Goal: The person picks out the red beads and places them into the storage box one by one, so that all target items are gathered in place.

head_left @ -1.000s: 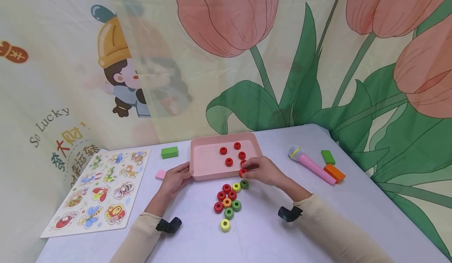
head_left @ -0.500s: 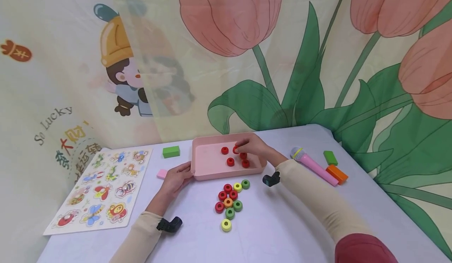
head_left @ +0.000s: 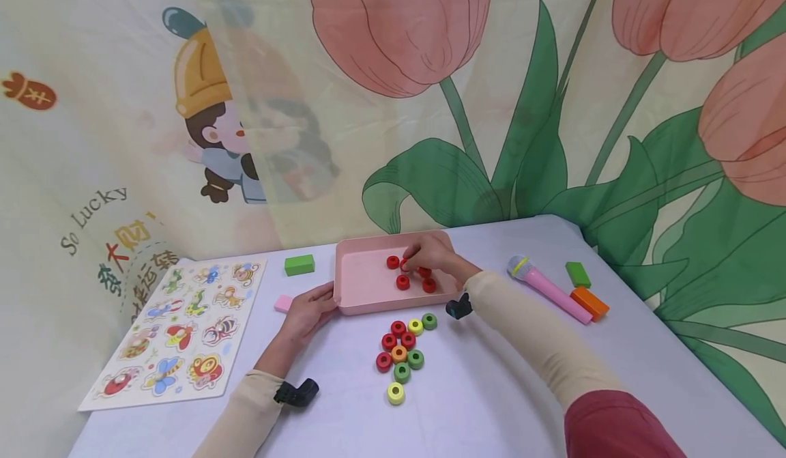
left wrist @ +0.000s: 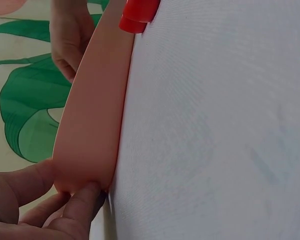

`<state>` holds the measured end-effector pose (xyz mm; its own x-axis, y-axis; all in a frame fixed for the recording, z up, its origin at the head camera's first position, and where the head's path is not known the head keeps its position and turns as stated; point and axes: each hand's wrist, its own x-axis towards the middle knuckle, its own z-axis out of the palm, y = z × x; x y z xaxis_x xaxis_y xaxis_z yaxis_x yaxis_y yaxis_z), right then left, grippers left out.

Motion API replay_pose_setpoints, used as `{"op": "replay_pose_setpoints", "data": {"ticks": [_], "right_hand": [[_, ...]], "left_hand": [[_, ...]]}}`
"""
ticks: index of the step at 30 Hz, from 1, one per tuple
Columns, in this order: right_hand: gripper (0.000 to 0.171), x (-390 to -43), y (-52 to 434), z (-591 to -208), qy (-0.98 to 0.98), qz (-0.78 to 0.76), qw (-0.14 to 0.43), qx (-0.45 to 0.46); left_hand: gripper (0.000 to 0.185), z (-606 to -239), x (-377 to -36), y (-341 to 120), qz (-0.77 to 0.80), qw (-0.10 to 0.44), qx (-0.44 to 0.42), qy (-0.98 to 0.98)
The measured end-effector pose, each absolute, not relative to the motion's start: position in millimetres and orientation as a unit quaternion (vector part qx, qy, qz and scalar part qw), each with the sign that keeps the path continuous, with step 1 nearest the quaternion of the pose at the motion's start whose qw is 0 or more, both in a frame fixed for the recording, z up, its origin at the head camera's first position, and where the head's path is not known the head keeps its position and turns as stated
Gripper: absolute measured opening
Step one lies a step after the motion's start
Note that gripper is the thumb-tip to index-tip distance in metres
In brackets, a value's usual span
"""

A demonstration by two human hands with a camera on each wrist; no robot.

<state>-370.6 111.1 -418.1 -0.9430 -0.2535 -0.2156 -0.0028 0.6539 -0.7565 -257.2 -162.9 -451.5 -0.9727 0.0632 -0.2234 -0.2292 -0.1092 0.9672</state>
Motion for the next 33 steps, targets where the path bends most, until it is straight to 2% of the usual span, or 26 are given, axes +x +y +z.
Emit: {"op": "replay_pose_setpoints", "data": {"ticks": [18, 24, 28, 33], "right_hand": [[0.015, -370, 108, -426, 0.917, -0.36, 0.138, -0.101], [0.027, -365, 109, -421, 0.92, -0.356, 0.128, -0.1], [0.033, -351, 115, -414, 0.92, -0.361, 0.085, -0.128], [0.032, -313, 125, -406, 0.906, -0.377, 0.057, -0.184]], "left_hand": [[0.052, -454, -256, -162, 0.74, 0.102, -0.078, 0.66], [0.052, -454, -257, -162, 0.74, 0.1, -0.079, 0.661], [0.052, -454, -257, -162, 0.737, 0.101, -0.078, 0.663], [0.052, -455, -258, -162, 0.741, 0.096, -0.065, 0.662]]}}
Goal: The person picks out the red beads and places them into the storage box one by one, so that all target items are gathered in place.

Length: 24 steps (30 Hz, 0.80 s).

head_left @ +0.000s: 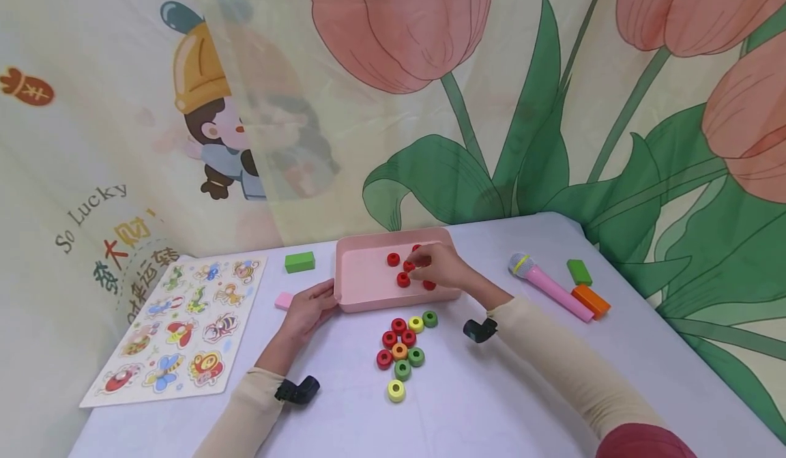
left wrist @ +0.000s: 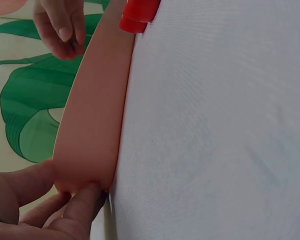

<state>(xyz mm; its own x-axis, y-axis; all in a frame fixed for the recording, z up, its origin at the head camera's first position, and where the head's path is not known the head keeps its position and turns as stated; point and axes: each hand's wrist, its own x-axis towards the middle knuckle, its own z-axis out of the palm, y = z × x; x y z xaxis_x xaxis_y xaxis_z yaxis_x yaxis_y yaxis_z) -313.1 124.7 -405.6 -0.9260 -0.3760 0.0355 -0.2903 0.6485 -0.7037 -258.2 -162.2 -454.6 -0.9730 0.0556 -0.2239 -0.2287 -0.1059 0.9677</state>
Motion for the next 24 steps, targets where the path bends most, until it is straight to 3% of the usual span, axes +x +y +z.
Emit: {"op": "replay_pose_setpoints", "data": {"ticks": [11, 24], "right_hand": [[0.024, -237, 138, -423, 0.863, -0.437, 0.138, -0.213], [0.026, -220, 123, -447, 0.879, -0.398, 0.122, -0.233]], "left_hand": [[0.052, -454, -259, -162, 0.747, 0.094, -0.055, 0.655], [0.053, -455, -261, -163, 0.748, 0.097, -0.062, 0.654]]}}
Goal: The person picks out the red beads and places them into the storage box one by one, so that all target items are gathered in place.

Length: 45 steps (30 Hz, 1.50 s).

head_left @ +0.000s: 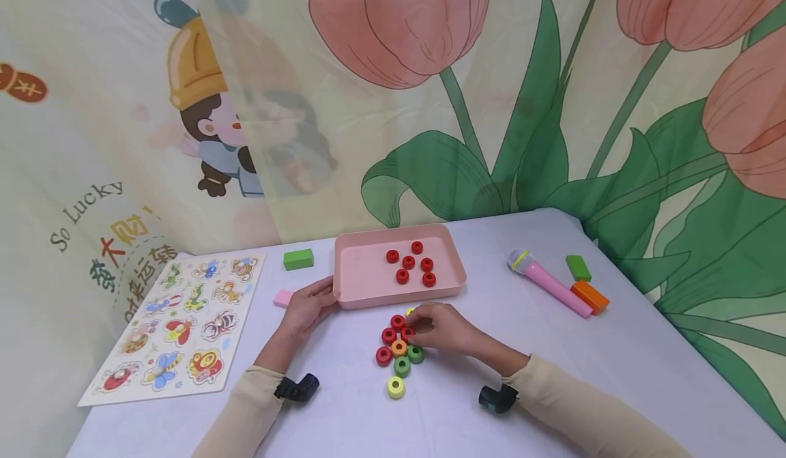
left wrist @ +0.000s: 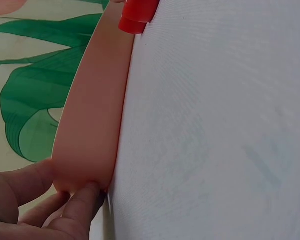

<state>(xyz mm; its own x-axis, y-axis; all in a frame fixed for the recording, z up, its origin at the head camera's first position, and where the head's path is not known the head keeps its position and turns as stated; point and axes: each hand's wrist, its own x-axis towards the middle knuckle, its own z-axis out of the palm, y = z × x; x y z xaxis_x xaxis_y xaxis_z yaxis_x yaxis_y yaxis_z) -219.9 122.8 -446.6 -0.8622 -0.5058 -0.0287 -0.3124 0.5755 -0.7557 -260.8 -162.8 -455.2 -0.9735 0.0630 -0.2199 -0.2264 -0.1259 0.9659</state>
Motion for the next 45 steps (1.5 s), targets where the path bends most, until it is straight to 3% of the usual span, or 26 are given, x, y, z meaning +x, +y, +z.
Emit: {"op": "replay_pose_setpoints", "data": {"ticks": [13, 21, 29, 45], "right_hand": [[0.022, -224, 110, -446, 0.891, -0.375, 0.117, -0.226], [0.021, -235, 120, -426, 0.892, -0.378, 0.121, -0.214], [0.022, -274, 117, -404, 0.896, -0.388, 0.084, -0.2], [0.023, -348, 74, -412, 0.89, -0.408, 0.124, -0.162]], "left_hand": [[0.053, -455, -261, -163, 0.747, 0.096, -0.068, 0.654], [0.053, -455, -259, -164, 0.753, 0.099, -0.064, 0.647], [0.053, -455, -261, -166, 0.748, 0.099, -0.069, 0.653], [0.053, -455, -259, -164, 0.752, 0.101, -0.064, 0.648]]}}
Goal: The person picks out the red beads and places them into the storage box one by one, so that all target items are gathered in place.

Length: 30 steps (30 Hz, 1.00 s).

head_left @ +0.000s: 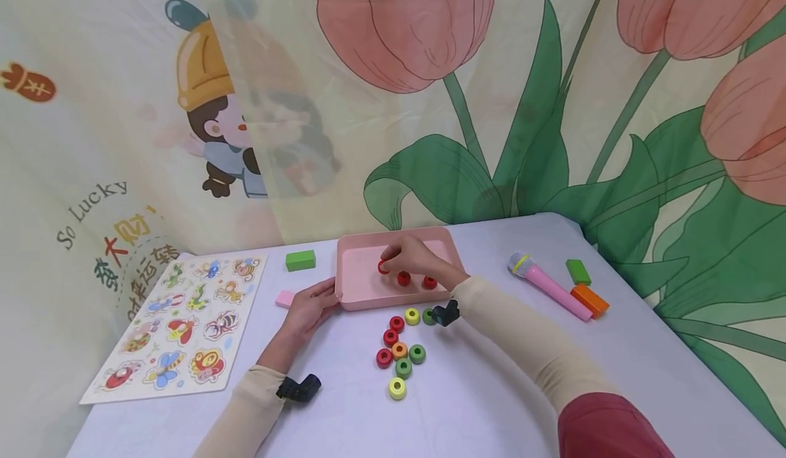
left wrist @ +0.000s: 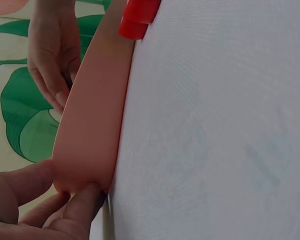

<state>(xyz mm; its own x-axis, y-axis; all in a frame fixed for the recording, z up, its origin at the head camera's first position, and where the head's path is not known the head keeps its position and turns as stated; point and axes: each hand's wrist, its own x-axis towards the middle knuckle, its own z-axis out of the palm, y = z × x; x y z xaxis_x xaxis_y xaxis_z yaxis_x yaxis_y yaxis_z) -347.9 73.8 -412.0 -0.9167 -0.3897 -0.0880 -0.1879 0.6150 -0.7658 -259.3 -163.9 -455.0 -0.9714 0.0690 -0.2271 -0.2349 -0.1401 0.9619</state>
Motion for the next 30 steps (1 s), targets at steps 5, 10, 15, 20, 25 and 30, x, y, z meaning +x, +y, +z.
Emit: {"op": "replay_pose_setpoints", "data": {"ticks": [5, 10, 15, 20, 25, 30], "right_hand": [[0.02, -358, 63, -421, 0.9, -0.387, 0.112, -0.165], [0.021, -361, 59, -431, 0.904, -0.374, 0.12, -0.168], [0.02, -361, 58, -433, 0.904, -0.369, 0.122, -0.177], [0.021, -360, 57, -432, 0.906, -0.363, 0.121, -0.182], [0.025, -359, 56, -429, 0.912, -0.346, 0.114, -0.187], [0.035, -347, 62, -418, 0.921, -0.336, 0.092, -0.176]], "left_hand": [[0.053, -456, -260, -163, 0.755, 0.1, -0.059, 0.646], [0.053, -457, -260, -163, 0.754, 0.1, -0.054, 0.647], [0.052, -456, -260, -164, 0.754, 0.097, -0.051, 0.648], [0.052, -455, -260, -164, 0.753, 0.098, -0.052, 0.648], [0.053, -455, -260, -165, 0.752, 0.099, -0.058, 0.649], [0.052, -456, -259, -166, 0.755, 0.099, -0.054, 0.645]]}}
